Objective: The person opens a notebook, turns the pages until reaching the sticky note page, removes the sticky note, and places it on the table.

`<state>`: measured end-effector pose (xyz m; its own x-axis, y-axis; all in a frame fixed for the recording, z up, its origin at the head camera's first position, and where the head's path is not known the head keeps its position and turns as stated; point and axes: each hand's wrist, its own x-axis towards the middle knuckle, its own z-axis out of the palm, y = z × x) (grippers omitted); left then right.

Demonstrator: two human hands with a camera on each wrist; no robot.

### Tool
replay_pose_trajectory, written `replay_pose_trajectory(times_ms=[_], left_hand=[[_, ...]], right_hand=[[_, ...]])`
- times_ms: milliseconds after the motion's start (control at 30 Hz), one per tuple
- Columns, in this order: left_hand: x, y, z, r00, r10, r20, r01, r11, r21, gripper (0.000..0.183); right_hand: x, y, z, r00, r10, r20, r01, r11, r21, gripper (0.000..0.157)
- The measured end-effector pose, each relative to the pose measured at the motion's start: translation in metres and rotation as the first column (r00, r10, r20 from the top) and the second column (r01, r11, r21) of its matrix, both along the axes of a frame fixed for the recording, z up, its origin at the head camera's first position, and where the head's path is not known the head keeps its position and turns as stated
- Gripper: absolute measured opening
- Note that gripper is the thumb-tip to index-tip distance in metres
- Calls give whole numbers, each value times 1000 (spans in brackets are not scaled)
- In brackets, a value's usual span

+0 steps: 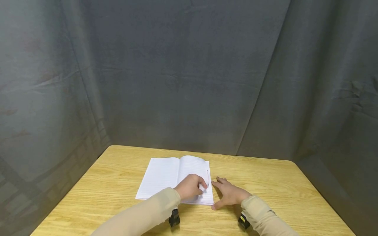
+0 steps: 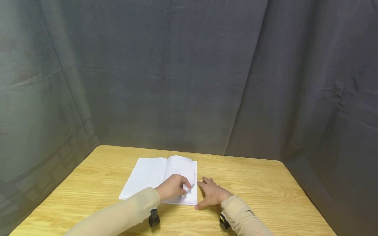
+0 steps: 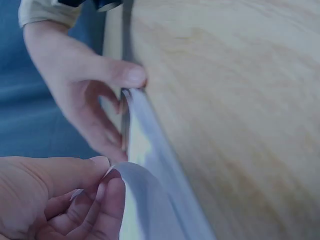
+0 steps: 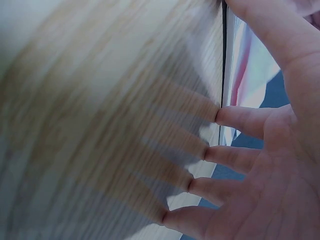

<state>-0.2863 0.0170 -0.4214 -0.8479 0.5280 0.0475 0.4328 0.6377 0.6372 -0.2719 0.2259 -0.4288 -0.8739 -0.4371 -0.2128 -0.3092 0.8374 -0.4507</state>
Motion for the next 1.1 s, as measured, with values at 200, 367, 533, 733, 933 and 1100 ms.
replay_pose_trajectory(times_ms=[200, 367, 533, 733, 933, 1100], left_hand=[[0, -9, 13, 1000, 2, -24, 0, 997, 74, 19], [0, -20, 21, 999, 13, -48, -7, 992, 124, 18], [2, -34, 33, 998, 41, -46, -32, 986, 166, 15], [5, -54, 48, 994, 69, -88, -52, 982, 182, 13], [9, -76, 59, 985, 132, -106, -108, 972, 208, 11], [11, -93, 62, 969, 211, -126, -185, 964, 192, 13]], right_hand=[[1, 1, 1, 1000, 6, -6, -6, 1000, 1, 101], [1, 0, 2, 1000, -2, -1, 2, 1000, -7, 101], [1, 1, 1, 1000, 8, -4, -8, 1000, -20, 101], [0, 1, 1, 1000, 16, -3, -16, 1000, -22, 102], [0, 1, 2, 1000, 20, 7, -19, 999, -30, 102], [2, 1, 2, 1000, 9, 24, -8, 999, -35, 102]])
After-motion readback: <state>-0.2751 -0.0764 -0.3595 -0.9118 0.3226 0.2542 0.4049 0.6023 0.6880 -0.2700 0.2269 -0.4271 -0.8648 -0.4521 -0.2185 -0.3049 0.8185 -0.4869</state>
